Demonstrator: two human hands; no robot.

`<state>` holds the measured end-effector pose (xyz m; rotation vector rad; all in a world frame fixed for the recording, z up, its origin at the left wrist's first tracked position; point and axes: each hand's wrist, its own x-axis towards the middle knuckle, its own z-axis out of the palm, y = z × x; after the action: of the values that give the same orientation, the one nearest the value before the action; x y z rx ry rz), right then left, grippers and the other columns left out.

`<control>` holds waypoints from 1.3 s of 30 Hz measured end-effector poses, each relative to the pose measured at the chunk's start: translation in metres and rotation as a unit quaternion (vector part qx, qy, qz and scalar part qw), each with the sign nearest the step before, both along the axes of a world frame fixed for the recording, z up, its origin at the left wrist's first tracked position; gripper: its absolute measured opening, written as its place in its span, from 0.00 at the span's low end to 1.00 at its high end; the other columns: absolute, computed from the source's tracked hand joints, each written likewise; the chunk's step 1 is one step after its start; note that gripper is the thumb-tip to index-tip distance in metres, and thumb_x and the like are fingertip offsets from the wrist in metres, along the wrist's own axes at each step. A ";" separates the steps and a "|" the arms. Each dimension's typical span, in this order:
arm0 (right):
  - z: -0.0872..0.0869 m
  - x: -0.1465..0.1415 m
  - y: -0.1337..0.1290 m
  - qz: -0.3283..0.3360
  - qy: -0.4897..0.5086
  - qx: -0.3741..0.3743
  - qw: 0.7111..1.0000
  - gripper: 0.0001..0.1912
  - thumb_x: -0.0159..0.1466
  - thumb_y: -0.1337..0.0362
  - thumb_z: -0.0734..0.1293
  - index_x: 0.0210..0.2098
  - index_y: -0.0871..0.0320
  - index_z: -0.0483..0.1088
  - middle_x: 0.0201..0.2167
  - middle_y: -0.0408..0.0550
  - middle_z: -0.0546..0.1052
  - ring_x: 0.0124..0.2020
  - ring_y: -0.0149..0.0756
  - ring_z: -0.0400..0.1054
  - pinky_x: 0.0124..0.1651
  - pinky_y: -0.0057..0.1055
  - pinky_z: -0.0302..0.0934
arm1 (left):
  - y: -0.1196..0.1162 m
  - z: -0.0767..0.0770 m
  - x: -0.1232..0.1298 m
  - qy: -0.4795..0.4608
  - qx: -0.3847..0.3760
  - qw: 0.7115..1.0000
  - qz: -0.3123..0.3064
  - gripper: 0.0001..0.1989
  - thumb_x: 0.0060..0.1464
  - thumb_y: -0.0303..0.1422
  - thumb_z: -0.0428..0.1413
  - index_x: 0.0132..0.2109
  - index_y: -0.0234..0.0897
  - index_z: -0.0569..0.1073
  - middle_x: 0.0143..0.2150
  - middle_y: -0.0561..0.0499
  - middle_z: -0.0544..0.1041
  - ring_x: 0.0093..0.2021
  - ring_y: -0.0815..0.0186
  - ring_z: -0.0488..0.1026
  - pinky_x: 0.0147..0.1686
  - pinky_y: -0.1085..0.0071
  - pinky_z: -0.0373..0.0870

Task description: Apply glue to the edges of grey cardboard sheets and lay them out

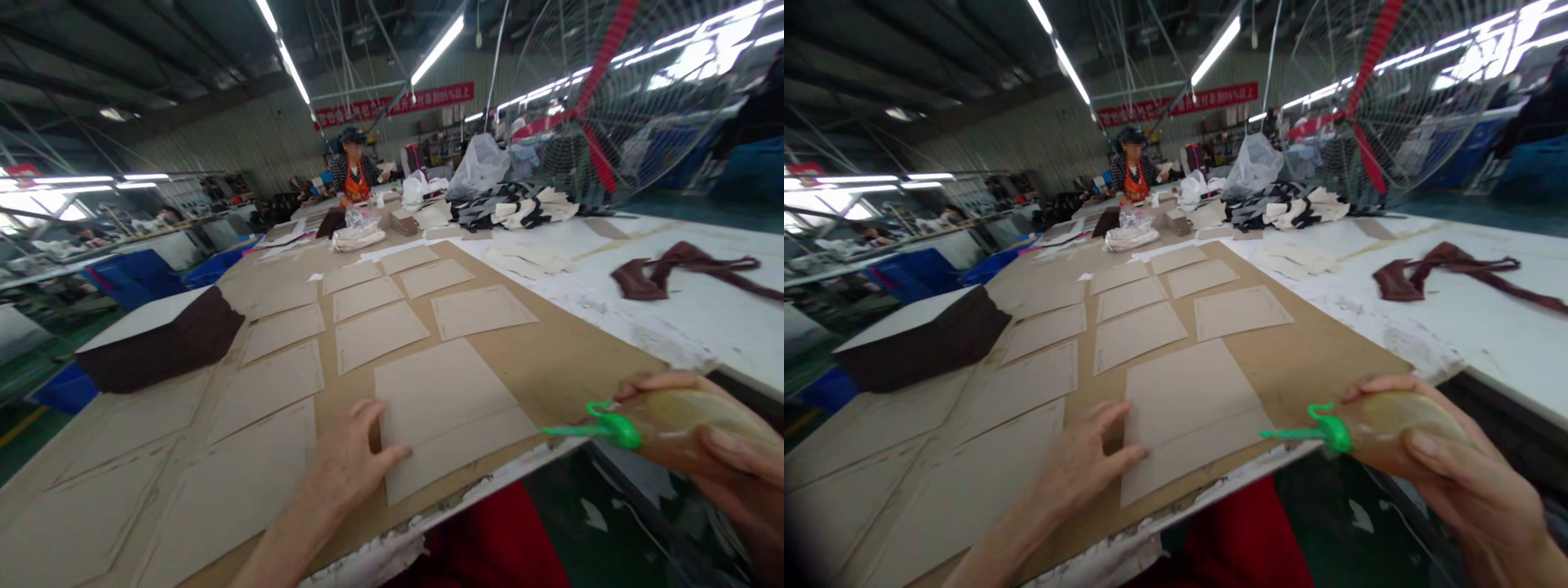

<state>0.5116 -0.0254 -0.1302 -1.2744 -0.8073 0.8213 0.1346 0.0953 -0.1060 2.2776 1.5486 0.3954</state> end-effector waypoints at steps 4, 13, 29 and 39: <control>0.012 -0.022 0.026 0.096 0.052 -0.010 0.994 0.23 0.50 0.55 0.76 0.43 0.53 0.71 0.37 0.50 0.76 0.33 0.44 0.71 0.31 0.29 0.67 | -0.009 -0.011 0.001 0.035 0.012 0.999 -0.027 0.24 0.49 0.42 0.58 0.52 0.39 0.72 0.54 0.45 0.70 0.55 0.55 0.64 0.55 0.59 0.60; 0.004 -0.042 0.059 0.132 0.051 -0.079 0.987 0.20 0.59 0.49 0.70 0.39 0.58 0.66 0.26 0.45 0.73 0.19 0.30 0.64 0.13 0.19 0.56 | -0.011 -0.008 0.008 0.027 -0.053 0.998 0.008 0.19 0.55 0.36 0.49 0.53 0.39 0.69 0.48 0.47 0.68 0.38 0.64 0.71 0.42 0.65 0.64; 0.005 -0.060 0.085 0.177 0.086 -0.133 0.971 0.18 0.58 0.51 0.70 0.34 0.60 0.67 0.22 0.43 0.71 0.17 0.26 0.62 0.10 0.13 0.47 | 0.000 -0.029 -0.003 -0.144 -0.120 0.977 0.098 0.28 0.50 0.38 0.53 0.57 0.33 0.64 0.39 0.50 0.74 0.32 0.65 0.73 0.36 0.67 0.67; 0.007 -0.051 0.032 0.082 0.201 -0.200 0.955 0.23 0.51 0.52 0.75 0.43 0.53 0.71 0.29 0.46 0.76 0.19 0.33 0.67 0.13 0.22 0.60 | -0.030 -0.021 -0.017 -0.238 -0.245 0.936 0.086 0.33 0.45 0.40 0.58 0.58 0.34 0.62 0.40 0.48 0.73 0.33 0.65 0.72 0.36 0.67 0.69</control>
<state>0.4602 0.0063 -0.1229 -1.3365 -0.4314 1.3795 0.1172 0.0655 -0.1273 1.5346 1.3977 0.4954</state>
